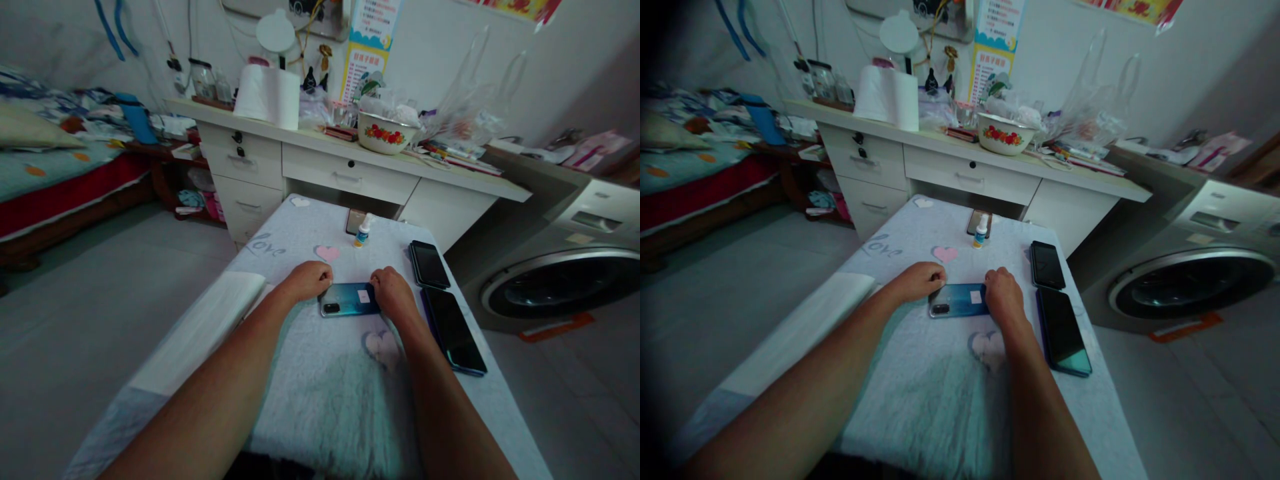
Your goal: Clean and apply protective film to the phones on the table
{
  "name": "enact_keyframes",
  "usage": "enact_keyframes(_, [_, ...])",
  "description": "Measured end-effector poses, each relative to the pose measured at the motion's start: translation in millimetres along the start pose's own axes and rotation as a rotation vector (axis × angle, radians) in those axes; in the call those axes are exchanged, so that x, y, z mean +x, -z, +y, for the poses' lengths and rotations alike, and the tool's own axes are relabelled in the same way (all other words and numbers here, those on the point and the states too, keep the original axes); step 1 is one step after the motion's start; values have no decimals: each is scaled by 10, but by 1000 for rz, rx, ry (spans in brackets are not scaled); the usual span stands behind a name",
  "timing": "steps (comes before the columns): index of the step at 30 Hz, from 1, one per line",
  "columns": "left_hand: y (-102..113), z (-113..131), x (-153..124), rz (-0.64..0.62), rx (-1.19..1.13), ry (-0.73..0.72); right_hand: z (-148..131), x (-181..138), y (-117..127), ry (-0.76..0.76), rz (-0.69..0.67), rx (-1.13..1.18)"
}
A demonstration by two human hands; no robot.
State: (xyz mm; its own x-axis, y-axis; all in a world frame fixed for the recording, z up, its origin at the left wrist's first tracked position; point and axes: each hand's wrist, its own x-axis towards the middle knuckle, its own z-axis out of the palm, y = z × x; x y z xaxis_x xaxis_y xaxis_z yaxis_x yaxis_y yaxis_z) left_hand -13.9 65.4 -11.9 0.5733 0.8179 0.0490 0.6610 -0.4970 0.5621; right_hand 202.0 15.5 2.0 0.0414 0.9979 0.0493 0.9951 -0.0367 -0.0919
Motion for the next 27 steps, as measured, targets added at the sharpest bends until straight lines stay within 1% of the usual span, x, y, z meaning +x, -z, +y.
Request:
enact_keyframes(4, [-8, -17, 0, 3, 2, -8, 14, 1, 8, -27, -2, -38])
enact_keyframes(9, [-17, -25, 0, 7, -15, -3, -101, -10, -7, 17, 23, -70])
enact_keyframes(19, [-3, 3, 0, 16, 22, -7, -396, -31, -51, 163, 35, -46])
enact_keyframes(27, [-3, 9, 2, 20, 47, -3, -551, -44, -77, 305, 33, -2])
